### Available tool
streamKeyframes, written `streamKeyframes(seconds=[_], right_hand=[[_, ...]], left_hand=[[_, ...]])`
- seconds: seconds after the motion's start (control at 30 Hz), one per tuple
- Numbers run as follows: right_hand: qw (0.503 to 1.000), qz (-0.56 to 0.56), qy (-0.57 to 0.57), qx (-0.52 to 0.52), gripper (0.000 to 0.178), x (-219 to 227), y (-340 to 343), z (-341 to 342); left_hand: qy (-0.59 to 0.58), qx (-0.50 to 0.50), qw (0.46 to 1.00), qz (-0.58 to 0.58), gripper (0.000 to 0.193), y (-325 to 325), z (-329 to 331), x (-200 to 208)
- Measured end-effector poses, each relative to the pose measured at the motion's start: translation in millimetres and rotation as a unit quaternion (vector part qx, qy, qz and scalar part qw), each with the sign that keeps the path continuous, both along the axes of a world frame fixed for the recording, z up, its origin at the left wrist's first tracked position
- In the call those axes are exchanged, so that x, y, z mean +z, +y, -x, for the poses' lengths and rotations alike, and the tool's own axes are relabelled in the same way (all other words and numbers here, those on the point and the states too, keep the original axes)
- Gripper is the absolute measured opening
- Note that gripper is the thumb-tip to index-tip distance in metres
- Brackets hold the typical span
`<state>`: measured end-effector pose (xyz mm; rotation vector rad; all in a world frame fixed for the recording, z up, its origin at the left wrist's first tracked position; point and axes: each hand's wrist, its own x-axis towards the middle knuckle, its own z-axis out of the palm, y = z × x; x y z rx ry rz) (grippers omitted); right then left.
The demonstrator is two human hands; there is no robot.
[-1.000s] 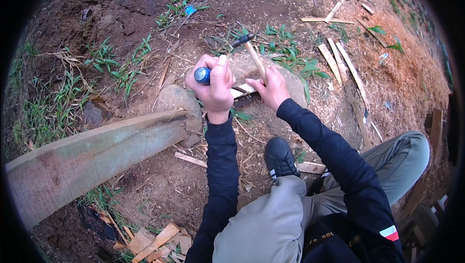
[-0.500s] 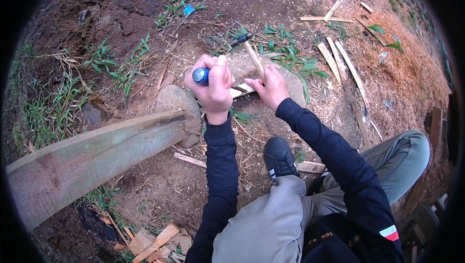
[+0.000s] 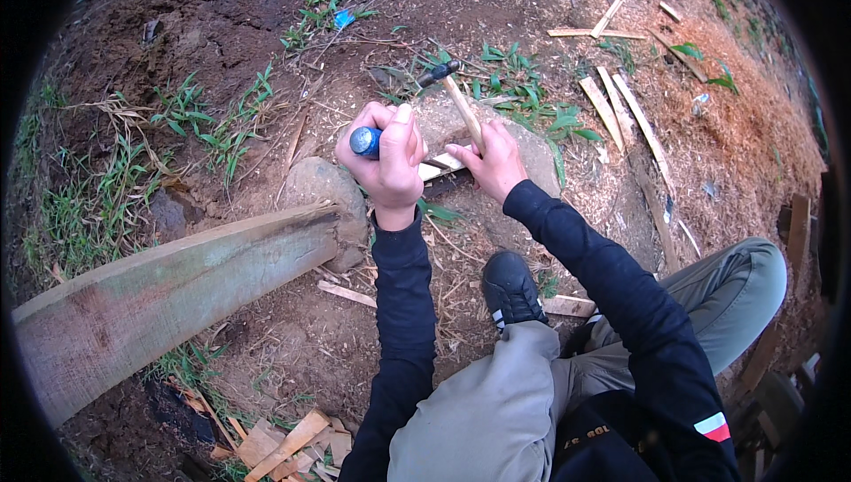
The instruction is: The person uses a chisel and a hammer to carve a small piece of wood placed on a rock. They repeatedly strike the chisel to remove wood shavings and shape the piece.
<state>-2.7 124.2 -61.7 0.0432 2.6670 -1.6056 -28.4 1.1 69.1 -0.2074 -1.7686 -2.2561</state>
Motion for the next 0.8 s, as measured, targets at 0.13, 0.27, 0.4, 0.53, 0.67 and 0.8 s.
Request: streamKeyframes(seconds=[0.13,0.27,0.4,0.53,0.67,0.8], right_hand=[[1.000,0.003,0.008,-0.002,0.046,0.6,0.5,-0.3],[1.000,0.002,0.012,-0.003,0.046,0.1,0.0,-0.7],[1.000,0.005,0.017,-0.007,0.046,-0.6,-0.5,-0.6],[1.000,0.000,0.012,-0.006,0.046,-0.3,-0.1,0.0],[1.000,-0.002,0.012,-0.002,0.045,2.2,-1.7,0.3],[1.000,-0.001,0.008,-0.001,0.045,3.2,0.0,-0.1]], left_hand=[[-0.002,-0.004,1.000,0.006,0.030,0.8,-0.2,0.7],[-0.006,-0.006,1.000,0.018,0.030,1.3,-0.3,1.7],[-0.008,-0.014,1.000,-0.024,0.031,1.0,-1.3,1.2],[-0.007,-0.014,0.999,-0.029,0.031,1.4,-1.5,0.8],[-0.007,-0.013,0.999,-0.031,0.031,-1.2,-1.9,1.3],[-0.006,-0.015,0.999,-0.028,0.031,-0.1,-1.3,0.4]])
